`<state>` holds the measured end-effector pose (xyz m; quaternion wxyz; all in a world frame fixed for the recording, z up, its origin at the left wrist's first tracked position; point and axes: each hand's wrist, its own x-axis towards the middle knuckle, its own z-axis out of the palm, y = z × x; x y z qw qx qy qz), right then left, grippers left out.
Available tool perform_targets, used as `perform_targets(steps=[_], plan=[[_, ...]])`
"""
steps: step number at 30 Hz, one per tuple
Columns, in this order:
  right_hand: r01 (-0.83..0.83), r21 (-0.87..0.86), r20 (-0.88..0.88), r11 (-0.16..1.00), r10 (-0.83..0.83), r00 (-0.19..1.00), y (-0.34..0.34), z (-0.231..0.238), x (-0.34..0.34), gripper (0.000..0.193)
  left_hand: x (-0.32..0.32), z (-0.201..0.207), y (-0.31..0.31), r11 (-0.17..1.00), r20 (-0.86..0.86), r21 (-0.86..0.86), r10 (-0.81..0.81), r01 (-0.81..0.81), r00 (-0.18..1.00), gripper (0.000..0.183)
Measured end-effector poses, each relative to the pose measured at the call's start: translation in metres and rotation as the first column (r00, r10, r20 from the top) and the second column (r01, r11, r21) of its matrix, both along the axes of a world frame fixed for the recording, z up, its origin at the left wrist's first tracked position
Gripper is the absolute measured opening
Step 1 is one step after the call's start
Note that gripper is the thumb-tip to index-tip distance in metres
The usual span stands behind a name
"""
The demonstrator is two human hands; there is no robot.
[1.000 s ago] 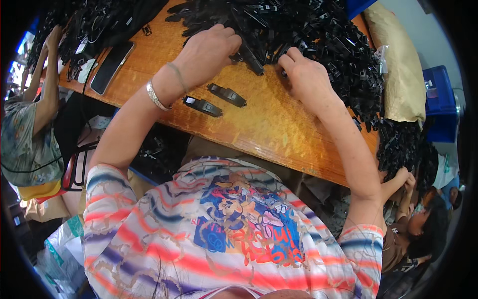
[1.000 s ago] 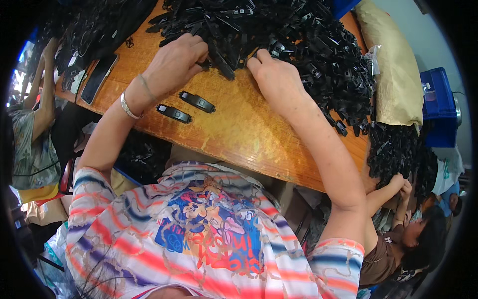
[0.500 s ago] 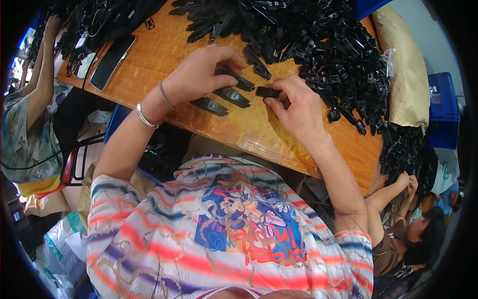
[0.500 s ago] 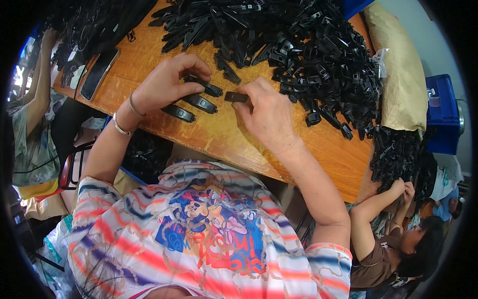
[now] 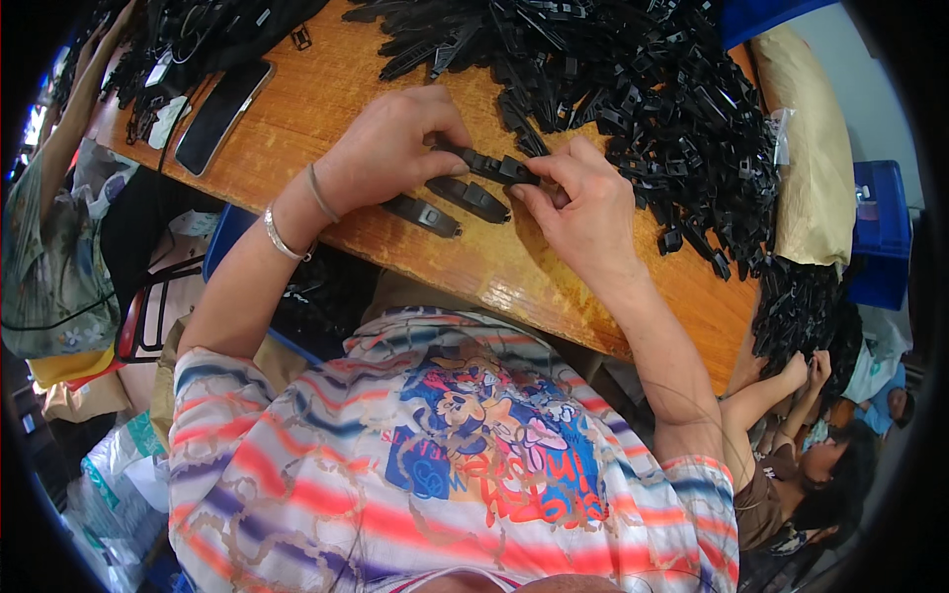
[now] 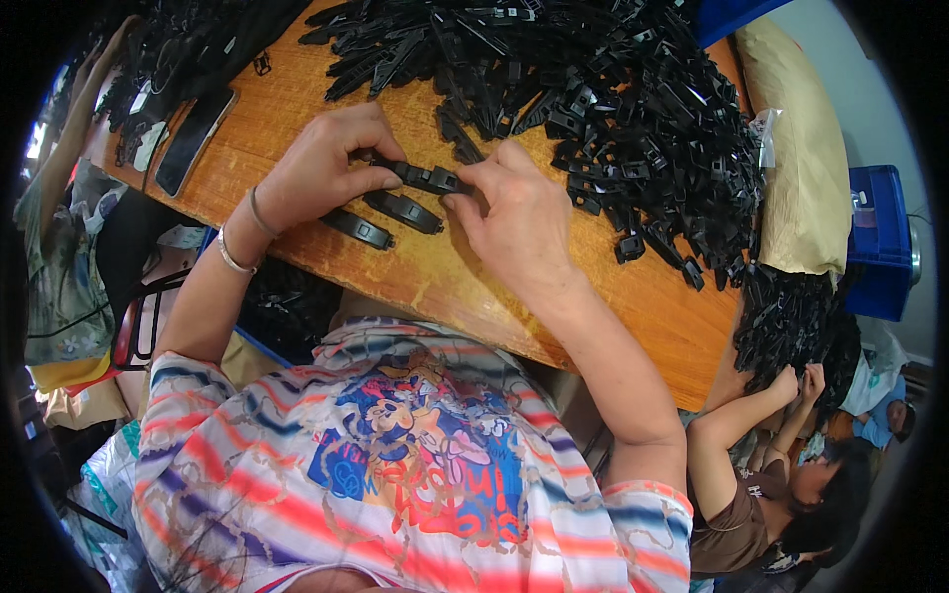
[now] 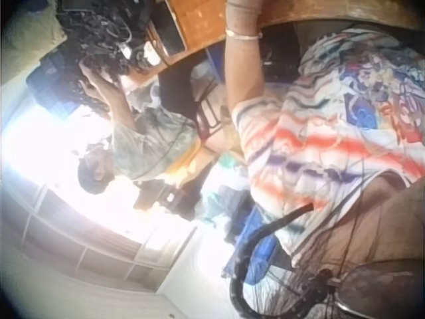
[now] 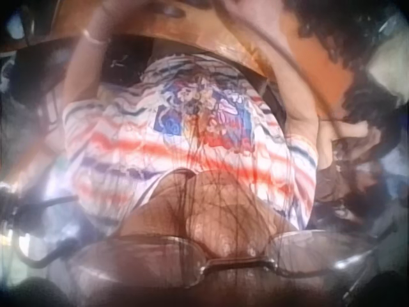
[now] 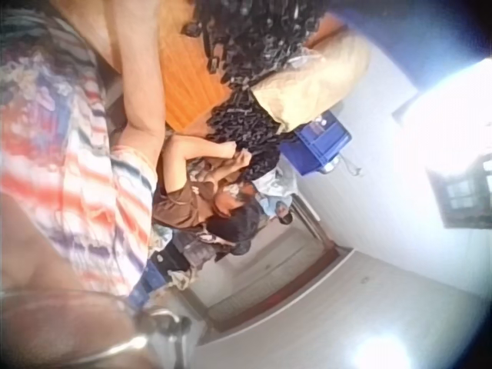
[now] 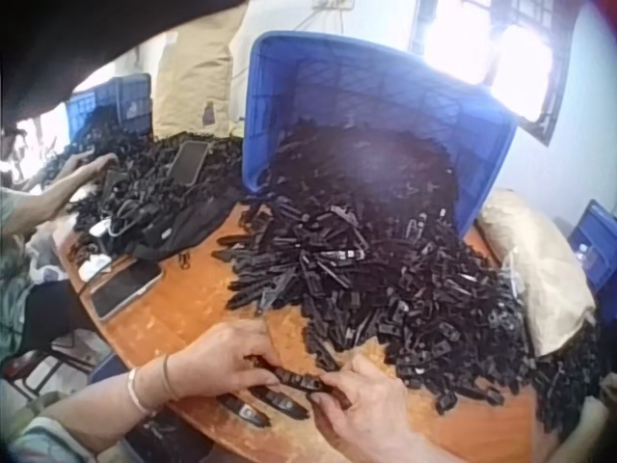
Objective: The person assembles plastic components together by hand, stacks the assembled pieces on the table, and places them into a bin below. The person then pulls more plastic parts from a container onto the table.
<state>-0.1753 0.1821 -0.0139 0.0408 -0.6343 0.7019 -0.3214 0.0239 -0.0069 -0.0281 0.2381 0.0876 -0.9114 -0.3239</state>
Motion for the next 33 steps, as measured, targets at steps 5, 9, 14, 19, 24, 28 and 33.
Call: perform_targets(steps=[5, 9, 14, 19, 24, 28, 33], plan=[[-0.061, -0.008, -0.098, 0.998, 0.060, 0.993, -0.019, 0.002, 0.008, 0.023, -0.006, 0.000, 0.003, 1.000, 0.004, -0.014, -0.008, 0.008, 1.000, 0.021], [-0.073, 0.015, -0.009, 0.997, 0.074, 0.997, -0.020, -0.003, 0.001, 0.025, -0.009, 0.002, 0.002, 0.997, 0.073, 0.072, -0.006, 0.001, 0.997, 0.021], [-0.145, 0.089, 0.047, 0.985, 0.141, 0.989, 0.008, 0.003, -0.018, 0.024, -0.010, 0.021, -0.006, 0.976, 0.133, 0.170, -0.161, 0.138, 0.978, 0.024], [0.161, 0.077, -0.024, 0.984, -0.160, 0.987, 0.041, 0.028, -0.067, 0.018, -0.041, 0.031, 0.004, 0.983, -0.062, -0.170, -0.074, 0.062, 0.995, 0.026], [0.219, 0.116, -0.223, 0.969, -0.190, 0.956, 0.056, 0.031, -0.085, 0.020, -0.060, 0.025, 0.009, 0.889, 0.037, -0.445, -0.101, 0.107, 0.994, 0.025], [0.204, 0.161, -0.308, 0.966, -0.147, 0.940, 0.054, 0.027, -0.079, 0.019, -0.061, 0.021, 0.012, 0.867, 0.046, -0.490, -0.076, 0.089, 0.996, 0.024], [0.171, 0.158, -0.295, 0.973, -0.118, 0.948, 0.052, 0.023, -0.084, 0.016, -0.048, 0.026, 0.014, 0.950, 0.124, -0.282, -0.106, 0.138, 0.987, 0.023]])
